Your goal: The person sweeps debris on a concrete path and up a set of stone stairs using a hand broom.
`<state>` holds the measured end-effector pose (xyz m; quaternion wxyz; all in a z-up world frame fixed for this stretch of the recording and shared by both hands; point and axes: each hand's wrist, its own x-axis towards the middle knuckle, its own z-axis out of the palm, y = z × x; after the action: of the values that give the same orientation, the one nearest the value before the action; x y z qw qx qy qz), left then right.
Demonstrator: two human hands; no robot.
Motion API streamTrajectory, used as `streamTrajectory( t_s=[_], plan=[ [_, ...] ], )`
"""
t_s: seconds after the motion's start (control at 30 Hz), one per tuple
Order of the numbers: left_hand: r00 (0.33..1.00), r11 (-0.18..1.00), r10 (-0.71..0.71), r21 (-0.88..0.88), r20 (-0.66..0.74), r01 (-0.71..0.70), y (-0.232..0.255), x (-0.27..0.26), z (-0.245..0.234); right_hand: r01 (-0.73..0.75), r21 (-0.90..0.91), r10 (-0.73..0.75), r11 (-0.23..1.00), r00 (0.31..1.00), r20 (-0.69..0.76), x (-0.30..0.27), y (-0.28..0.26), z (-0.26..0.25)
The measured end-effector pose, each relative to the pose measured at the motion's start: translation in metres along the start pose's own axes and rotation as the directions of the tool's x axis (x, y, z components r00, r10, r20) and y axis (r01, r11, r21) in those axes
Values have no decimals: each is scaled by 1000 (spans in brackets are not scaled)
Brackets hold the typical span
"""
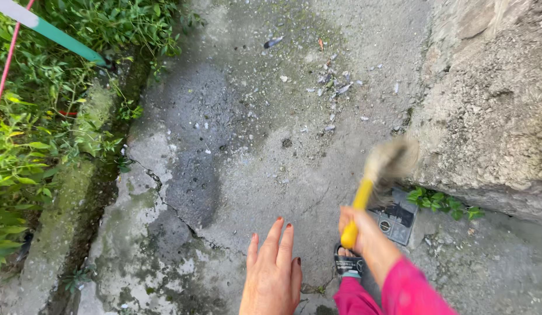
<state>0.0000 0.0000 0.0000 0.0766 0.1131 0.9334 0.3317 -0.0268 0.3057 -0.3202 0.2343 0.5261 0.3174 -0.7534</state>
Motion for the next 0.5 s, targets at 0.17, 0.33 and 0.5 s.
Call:
streamTrajectory(
  t_s=[0.17, 0.33, 0.5],
  plan=[
    [995, 998, -60, 24, -75, 62, 17, 38, 32, 159, -186, -143, 970, 985, 96, -16, -101, 27],
    [992, 995, -96, -18, -87, 94, 55, 89, 58, 234, -430, -319, 872, 938, -138, -104, -94, -15],
    [992, 996, -76, -43, -96, 72, 83, 125, 87, 46, -119, -26, 992, 986, 162, -1, -197, -2]
  ],
)
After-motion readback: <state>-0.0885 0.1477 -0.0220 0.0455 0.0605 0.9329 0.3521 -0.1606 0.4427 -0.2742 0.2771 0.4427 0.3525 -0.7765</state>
